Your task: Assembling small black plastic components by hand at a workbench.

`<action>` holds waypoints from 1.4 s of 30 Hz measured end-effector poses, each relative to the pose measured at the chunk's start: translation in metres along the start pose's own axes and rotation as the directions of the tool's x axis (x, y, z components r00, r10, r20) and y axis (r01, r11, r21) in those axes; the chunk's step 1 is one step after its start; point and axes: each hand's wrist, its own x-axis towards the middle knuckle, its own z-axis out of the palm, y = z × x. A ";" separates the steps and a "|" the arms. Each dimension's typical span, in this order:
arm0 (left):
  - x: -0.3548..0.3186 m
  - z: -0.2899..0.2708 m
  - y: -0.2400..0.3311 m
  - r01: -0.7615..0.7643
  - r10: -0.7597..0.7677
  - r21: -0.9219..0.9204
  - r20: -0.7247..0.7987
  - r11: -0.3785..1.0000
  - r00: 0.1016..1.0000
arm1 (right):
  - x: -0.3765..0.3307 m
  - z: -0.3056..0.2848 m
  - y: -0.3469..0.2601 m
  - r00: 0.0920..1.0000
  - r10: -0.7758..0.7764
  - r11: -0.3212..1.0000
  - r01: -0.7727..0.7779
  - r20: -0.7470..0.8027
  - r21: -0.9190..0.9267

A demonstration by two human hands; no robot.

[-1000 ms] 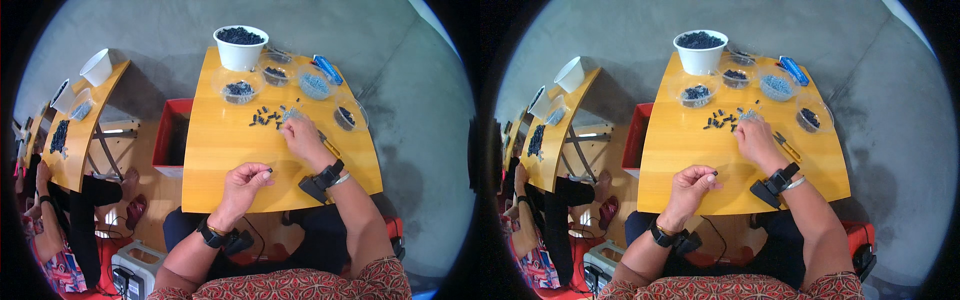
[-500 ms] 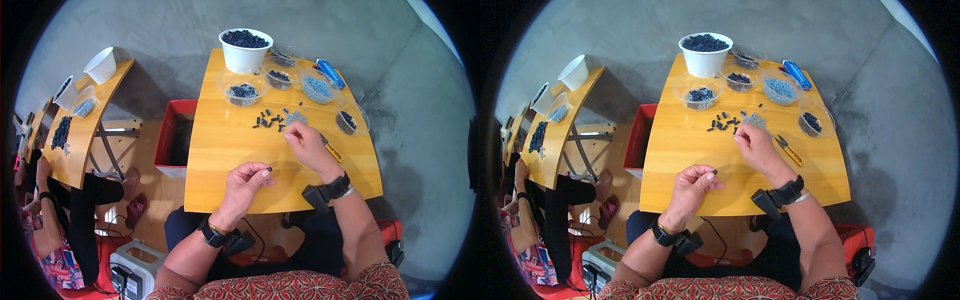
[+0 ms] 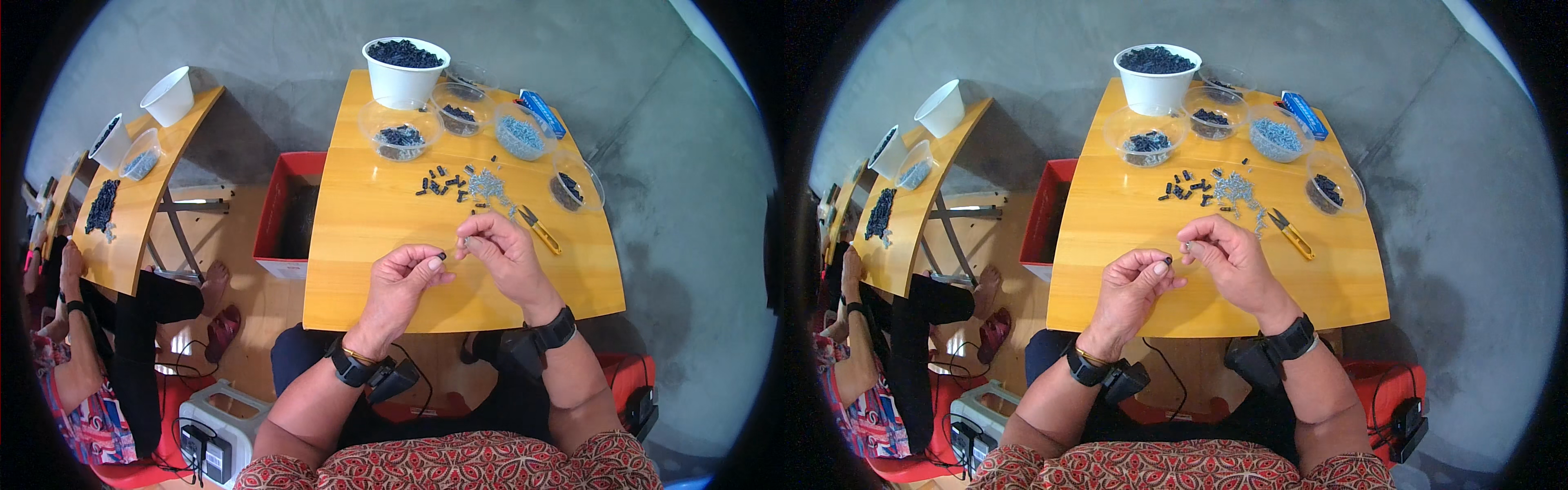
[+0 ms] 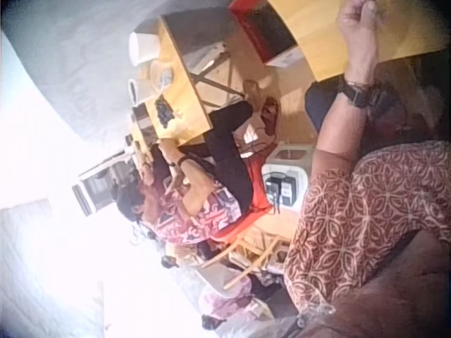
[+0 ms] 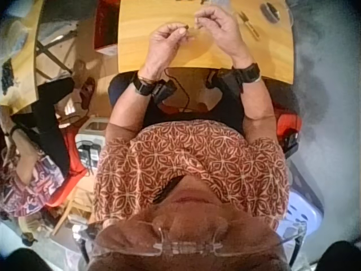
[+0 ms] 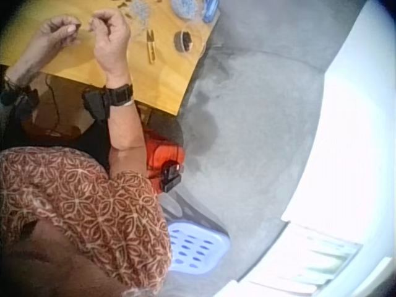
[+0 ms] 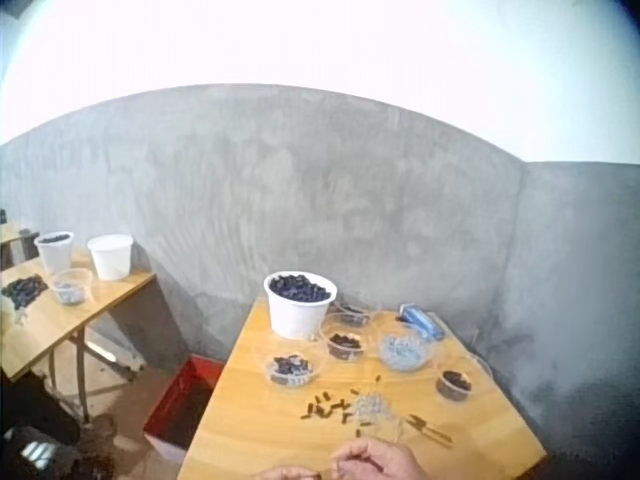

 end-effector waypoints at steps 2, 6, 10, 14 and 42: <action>0.002 0.002 0.002 -0.002 0.002 -0.002 0.016 1.000 1.000 | 0.000 0.000 -0.002 1.000 0.015 0.999 -0.015 0.014 0.045; -0.002 0.000 0.000 -0.007 0.008 -0.032 0.026 0.999 1.000 | -0.002 -0.002 0.004 1.000 0.021 0.983 -0.024 0.021 0.180; -0.001 -0.002 0.003 -0.024 0.026 -0.035 0.059 0.999 0.998 | -0.001 0.001 -0.001 0.994 0.104 0.920 -0.089 -0.018 0.381; 0.000 -0.001 0.001 -0.025 0.026 -0.016 0.070 1.000 0.997 | -0.003 -0.005 0.004 0.993 0.107 0.904 -0.075 -0.052 0.421; -0.004 -0.005 -0.002 -0.112 0.113 -0.024 0.069 0.993 0.991 | -0.014 0.022 -0.004 0.994 -0.088 0.987 0.078 -0.063 -0.141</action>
